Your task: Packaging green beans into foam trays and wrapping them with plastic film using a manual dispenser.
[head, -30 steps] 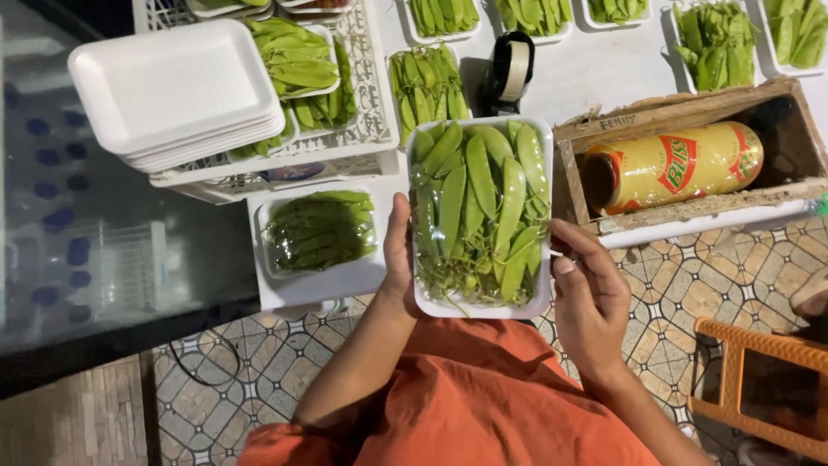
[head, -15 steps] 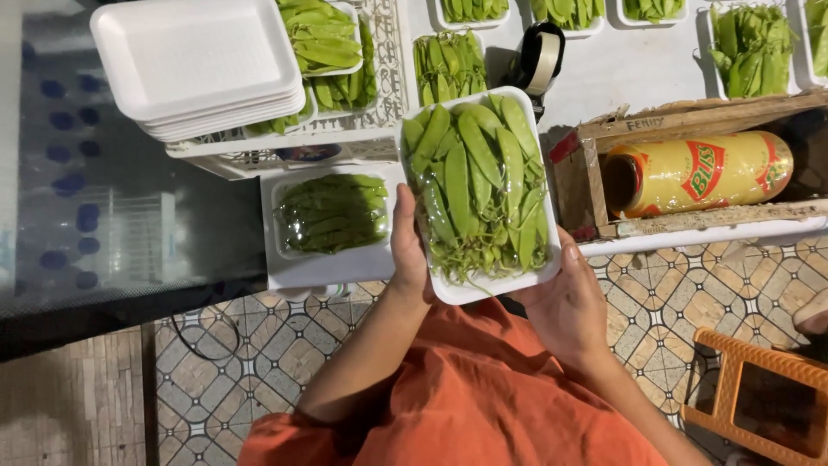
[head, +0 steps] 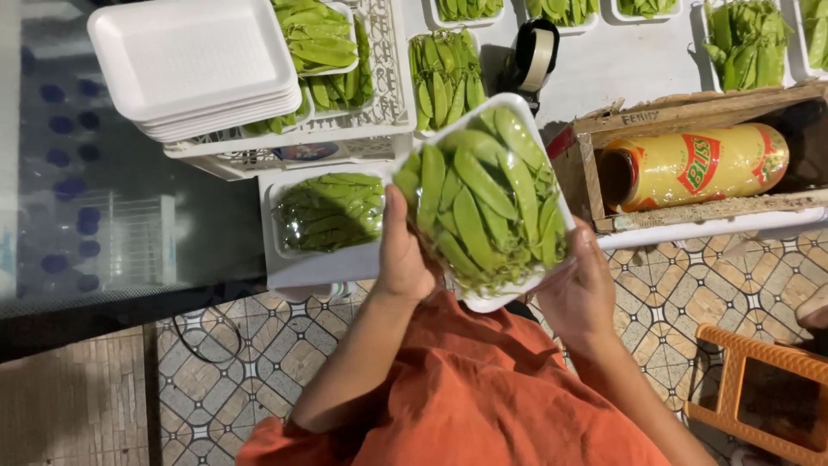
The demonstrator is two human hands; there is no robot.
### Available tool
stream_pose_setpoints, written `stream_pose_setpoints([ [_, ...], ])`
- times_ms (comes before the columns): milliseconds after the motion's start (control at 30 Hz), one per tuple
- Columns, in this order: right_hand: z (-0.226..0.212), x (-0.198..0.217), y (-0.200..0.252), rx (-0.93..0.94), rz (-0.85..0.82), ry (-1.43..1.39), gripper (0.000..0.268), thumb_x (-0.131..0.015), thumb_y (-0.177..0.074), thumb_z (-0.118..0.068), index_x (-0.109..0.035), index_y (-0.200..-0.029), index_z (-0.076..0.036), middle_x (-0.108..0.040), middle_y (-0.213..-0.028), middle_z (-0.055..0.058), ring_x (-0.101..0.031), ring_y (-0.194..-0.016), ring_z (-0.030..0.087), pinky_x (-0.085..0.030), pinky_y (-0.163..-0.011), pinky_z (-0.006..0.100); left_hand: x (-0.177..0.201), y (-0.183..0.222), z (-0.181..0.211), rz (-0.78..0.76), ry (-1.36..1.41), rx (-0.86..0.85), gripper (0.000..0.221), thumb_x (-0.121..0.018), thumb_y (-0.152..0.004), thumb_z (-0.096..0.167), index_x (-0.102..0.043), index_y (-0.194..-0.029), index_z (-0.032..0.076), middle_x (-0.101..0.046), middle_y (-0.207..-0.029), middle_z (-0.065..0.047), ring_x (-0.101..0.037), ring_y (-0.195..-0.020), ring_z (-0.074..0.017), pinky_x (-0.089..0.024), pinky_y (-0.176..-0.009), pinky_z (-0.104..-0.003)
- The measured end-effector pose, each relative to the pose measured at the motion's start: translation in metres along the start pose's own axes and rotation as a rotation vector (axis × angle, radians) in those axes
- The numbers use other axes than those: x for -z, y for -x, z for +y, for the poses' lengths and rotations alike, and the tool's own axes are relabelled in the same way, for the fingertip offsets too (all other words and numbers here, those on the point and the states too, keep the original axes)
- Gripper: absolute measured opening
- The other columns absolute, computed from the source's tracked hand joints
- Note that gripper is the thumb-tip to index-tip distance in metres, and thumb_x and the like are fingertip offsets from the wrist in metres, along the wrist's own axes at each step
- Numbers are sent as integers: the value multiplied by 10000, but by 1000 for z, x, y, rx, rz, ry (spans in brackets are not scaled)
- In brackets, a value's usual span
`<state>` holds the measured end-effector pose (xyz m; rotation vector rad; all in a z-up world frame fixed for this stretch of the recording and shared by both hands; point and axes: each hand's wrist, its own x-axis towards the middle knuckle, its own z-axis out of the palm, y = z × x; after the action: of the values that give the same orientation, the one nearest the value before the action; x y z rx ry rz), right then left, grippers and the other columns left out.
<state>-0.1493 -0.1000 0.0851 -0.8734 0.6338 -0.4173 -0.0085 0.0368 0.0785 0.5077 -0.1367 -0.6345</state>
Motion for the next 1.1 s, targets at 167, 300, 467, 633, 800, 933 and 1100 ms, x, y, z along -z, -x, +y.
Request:
stream_pose_setpoints([
  [167,-27,2,2,-10,97,136,325,-376,-1110,-338,-614,-1194,-133,-626,-999,56,-640,-934,220,-554,-903,455,5,10,30,-54,-226,180,853,-382,-1016,690,-440,-1520,5,-529,-1480,-263,-528,-1337,-452,-442,-1109,-615],
  [300,-37,16,-1,81,116,309,317,-514,-1077,-333,-657,-1163,-64,-598,-958,92,-654,-928,220,-563,-920,420,35,25,41,-40,-505,297,832,-409,-1005,659,-553,-1413,-52,-621,-1345,-298,-629,-1200,-443,-557,-966,-571],
  [467,-40,21,-23,50,44,400,523,-455,-1050,-455,-668,-1290,-42,-685,-1044,202,-710,-987,298,-581,-936,505,-5,37,57,36,-696,367,915,-553,-941,659,-485,-1414,-121,-546,-1350,-368,-576,-1232,-479,-504,-1016,-609],
  [633,-36,20,-24,-10,46,373,612,-368,-1058,-468,-596,-1392,-8,-679,-1097,223,-691,-1007,329,-559,-953,552,23,53,32,218,-682,300,771,-608,-975,541,-522,-1355,-124,-529,-1270,-227,-503,-1207,-361,-498,-1000,-538],
  [800,-31,8,-11,-67,110,413,570,-423,-1043,-461,-579,-1411,-54,-634,-1223,246,-647,-1114,405,-533,-974,581,25,61,22,437,-505,227,721,-663,-941,511,-552,-1373,-56,-569,-1194,-177,-567,-1118,-286,-552,-939,-455],
  [933,-25,-3,1,-219,163,597,630,-458,-1017,-528,-536,-1463,-91,-573,-1312,269,-584,-1186,458,-511,-945,642,29,77,2,499,-480,249,743,-633,-985,490,-473,-1478,-43,-523,-1417,-255,-526,-1295,-330,-502,-1047,-517],
  [1100,-16,-16,10,-493,279,983,785,-529,-964,-660,-452,-1569,-166,-450,-1492,315,-457,-1330,563,-465,-885,764,-3,91,18,550,-555,492,941,-638,-944,584,-309,-1585,-22,-292,-1597,-362,-346,-1458,-496,-407,-1111,-615],
])
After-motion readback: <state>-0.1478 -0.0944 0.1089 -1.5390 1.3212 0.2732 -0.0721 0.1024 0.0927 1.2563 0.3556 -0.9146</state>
